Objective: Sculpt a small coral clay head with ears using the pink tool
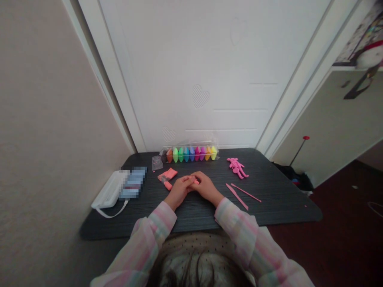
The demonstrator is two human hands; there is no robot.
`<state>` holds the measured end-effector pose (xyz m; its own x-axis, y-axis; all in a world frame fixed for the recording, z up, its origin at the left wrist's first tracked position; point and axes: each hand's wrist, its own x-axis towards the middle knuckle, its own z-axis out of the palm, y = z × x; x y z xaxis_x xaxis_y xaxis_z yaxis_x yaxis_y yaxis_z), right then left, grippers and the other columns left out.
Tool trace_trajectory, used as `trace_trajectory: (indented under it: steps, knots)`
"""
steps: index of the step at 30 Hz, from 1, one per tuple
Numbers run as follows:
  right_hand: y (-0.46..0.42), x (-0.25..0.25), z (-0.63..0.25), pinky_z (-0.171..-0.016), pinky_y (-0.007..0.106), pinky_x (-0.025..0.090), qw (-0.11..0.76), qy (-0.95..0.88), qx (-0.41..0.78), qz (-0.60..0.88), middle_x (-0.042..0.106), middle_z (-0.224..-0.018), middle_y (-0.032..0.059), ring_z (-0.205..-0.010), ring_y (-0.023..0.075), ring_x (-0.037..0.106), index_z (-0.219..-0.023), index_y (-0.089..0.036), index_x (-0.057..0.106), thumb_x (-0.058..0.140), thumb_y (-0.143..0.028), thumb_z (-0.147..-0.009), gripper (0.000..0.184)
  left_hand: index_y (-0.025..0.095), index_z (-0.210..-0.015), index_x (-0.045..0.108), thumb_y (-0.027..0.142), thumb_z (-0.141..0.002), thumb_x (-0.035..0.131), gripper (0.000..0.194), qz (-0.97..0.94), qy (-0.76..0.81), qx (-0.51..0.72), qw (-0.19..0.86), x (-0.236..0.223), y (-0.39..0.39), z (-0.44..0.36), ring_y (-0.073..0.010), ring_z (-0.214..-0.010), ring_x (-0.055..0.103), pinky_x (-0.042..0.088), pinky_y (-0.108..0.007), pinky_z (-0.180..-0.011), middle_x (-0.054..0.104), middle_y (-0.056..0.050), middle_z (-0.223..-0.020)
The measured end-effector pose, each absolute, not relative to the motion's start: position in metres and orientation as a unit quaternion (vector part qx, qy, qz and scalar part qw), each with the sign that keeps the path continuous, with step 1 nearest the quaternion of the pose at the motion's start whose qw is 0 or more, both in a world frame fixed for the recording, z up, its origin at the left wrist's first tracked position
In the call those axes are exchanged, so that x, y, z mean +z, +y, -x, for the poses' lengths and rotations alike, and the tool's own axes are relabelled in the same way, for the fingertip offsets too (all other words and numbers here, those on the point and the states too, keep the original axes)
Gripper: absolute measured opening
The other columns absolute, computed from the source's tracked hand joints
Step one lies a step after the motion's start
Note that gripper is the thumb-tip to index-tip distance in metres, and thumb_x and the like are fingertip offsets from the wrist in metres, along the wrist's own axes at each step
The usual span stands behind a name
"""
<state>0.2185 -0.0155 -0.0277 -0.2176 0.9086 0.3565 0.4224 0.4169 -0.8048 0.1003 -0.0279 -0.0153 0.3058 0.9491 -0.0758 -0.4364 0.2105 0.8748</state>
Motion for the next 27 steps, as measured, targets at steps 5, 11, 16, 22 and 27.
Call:
trace_trajectory:
  steps: [5, 11, 16, 22, 27]
  knots:
    - [-0.018, -0.023, -0.214, -0.071, 0.030, 0.041, 0.425, -0.730, 0.282, 0.454, 0.057, -0.081, 0.0022, -0.076, 0.0156, 0.052, -0.082, -0.019, 0.059, 0.062, -0.028, -0.063, 0.022, 0.010, -0.057, 0.057, 0.032, -0.066, 0.060, 0.023, -0.362, 0.324, 0.521, 0.702, -0.016, -0.027, -0.101, -0.0090, -0.057, 0.054, 0.044, -0.021, -0.059, 0.059, -0.002, -0.058]
    - [-0.027, -0.013, -0.220, -0.070, 0.029, 0.041, 0.463, -0.718, 0.251, 0.456, 0.056, -0.089, 0.0059, -0.083, 0.0171, 0.051, -0.090, -0.018, 0.056, 0.059, -0.025, -0.067, 0.024, 0.012, -0.063, 0.057, 0.036, -0.072, 0.053, 0.026, -0.323, 0.317, 0.554, 0.699, -0.012, -0.030, -0.099, -0.0127, -0.066, 0.058, 0.047, -0.028, -0.066, 0.061, -0.004, -0.065]
    - [-0.047, -0.003, -0.227, -0.064, 0.028, 0.041, 0.502, -0.674, 0.247, 0.482, 0.057, -0.085, 0.0050, -0.082, 0.0174, 0.052, -0.078, -0.019, 0.058, 0.052, -0.025, -0.073, 0.010, 0.012, -0.076, 0.060, 0.019, -0.067, 0.060, 0.012, -0.323, 0.299, 0.545, 0.713, -0.003, -0.050, -0.095, -0.0141, -0.080, 0.057, 0.043, -0.031, -0.080, 0.063, -0.005, -0.081]
    - [-0.089, 0.005, -0.222, -0.067, 0.028, 0.043, 0.479, -0.616, 0.414, 0.469, 0.060, -0.084, 0.0036, -0.076, 0.0156, 0.056, -0.091, -0.019, 0.055, 0.051, -0.033, -0.075, 0.022, 0.012, -0.081, 0.058, 0.026, -0.072, 0.054, 0.016, -0.438, 0.354, 0.481, 0.672, 0.006, -0.082, -0.090, -0.0161, -0.080, 0.058, 0.042, -0.031, -0.079, 0.064, -0.005, -0.083]
    - [-0.100, 0.001, -0.220, -0.069, 0.027, 0.044, 0.481, -0.571, 0.508, 0.429, 0.059, -0.081, 0.0027, -0.073, 0.0142, 0.056, -0.087, -0.018, 0.058, 0.052, -0.033, -0.074, 0.020, 0.014, -0.100, 0.047, 0.023, -0.071, 0.055, 0.031, -0.502, 0.421, 0.445, 0.610, 0.008, -0.091, -0.085, -0.0146, -0.072, 0.060, 0.042, -0.028, -0.073, 0.065, -0.002, -0.073]
